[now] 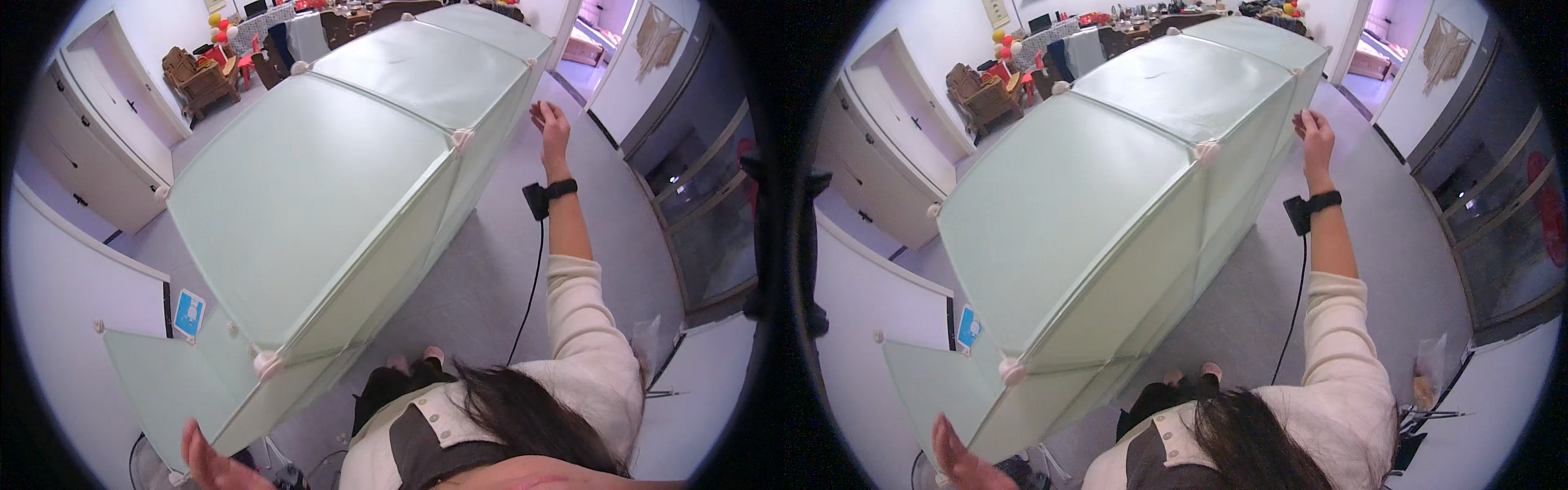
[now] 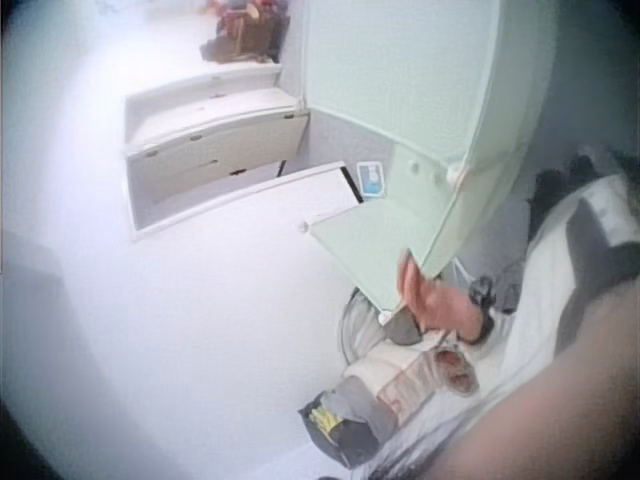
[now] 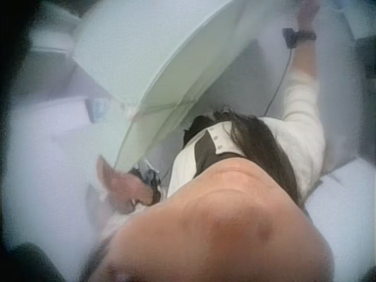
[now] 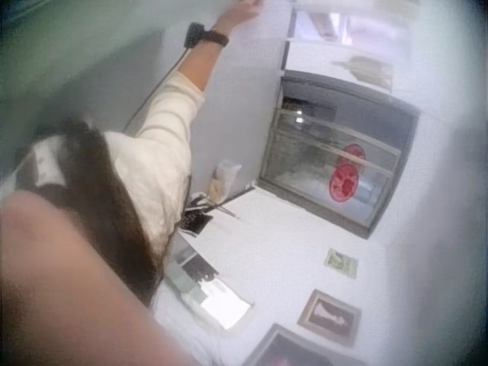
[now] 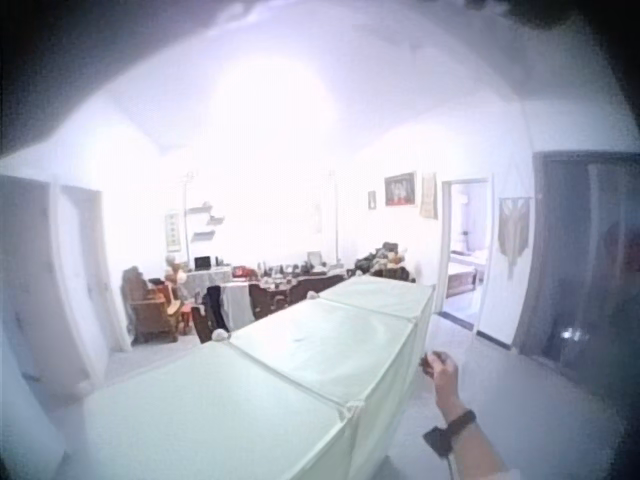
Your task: The person assembles a light green modular shelving unit by inserting translucent panels into a frame and securing them with white plastic clips. They repeatedly lift panels, align edges, and snap clips into place while rotating the structure to access different sides.
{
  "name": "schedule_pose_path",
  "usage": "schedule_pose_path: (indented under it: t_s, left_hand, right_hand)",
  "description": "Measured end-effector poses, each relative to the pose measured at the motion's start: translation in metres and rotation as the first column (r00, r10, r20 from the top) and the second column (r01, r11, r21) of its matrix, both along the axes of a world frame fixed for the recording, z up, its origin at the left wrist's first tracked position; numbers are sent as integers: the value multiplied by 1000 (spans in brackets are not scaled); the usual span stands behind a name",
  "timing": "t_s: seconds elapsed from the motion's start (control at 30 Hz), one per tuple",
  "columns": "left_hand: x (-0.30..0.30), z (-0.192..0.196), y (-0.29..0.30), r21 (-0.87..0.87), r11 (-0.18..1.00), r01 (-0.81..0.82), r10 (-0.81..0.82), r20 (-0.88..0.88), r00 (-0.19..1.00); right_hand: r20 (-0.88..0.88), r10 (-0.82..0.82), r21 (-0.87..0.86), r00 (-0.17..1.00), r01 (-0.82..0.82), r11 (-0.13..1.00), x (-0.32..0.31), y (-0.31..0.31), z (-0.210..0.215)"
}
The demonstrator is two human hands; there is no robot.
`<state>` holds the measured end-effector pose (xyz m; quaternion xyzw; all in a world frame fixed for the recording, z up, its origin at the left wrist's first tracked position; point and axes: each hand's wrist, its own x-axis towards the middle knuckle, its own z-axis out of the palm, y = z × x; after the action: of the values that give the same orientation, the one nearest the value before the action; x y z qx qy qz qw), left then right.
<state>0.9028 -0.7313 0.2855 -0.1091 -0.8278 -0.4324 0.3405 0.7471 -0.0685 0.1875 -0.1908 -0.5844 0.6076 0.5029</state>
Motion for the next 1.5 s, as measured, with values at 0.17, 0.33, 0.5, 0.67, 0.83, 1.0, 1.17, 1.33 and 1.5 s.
schedule_pose_path:
  t_s: [0.17,0.33,0.5,0.67,0.83,1.0,1.17,1.33,1.5]
  left_hand:
    - [-65,8,97,-186,979,82,-73,56,996]
    - [-74,1,111,119,993,-26,-26,416,909]
    - [-85,-4,106,-104,995,-12,45,327,944]
    - [-84,4,135,36,859,-511,412,545,731]
    - [-83,11,174,-174,731,-660,526,759,383]
    - [-63,10,226,-381,569,-728,770,557,310]
    - [-42,-28,263,-74,385,-920,912,186,366]
    - [-30,-46,278,-183,310,-933,932,-134,336]
    - [-24,-21,298,-103,405,-909,914,34,403]
  right_hand:
    - [-13,-2,31,1000,3,1000,-19,62,11]
    - [89,-136,62,987,131,989,-30,155,34]
    - [77,-226,27,971,224,974,-63,351,20]
    - [214,98,363,972,-172,916,-100,577,-11]
    - [453,87,68,887,-132,989,-185,669,-65]
    - [607,116,19,786,-160,987,-225,683,-106]
    - [660,140,-7,738,-179,984,-217,688,-125]
    - [696,175,-29,697,-216,976,-215,689,-137]
    - [723,189,-37,665,-236,971,-213,686,-141]
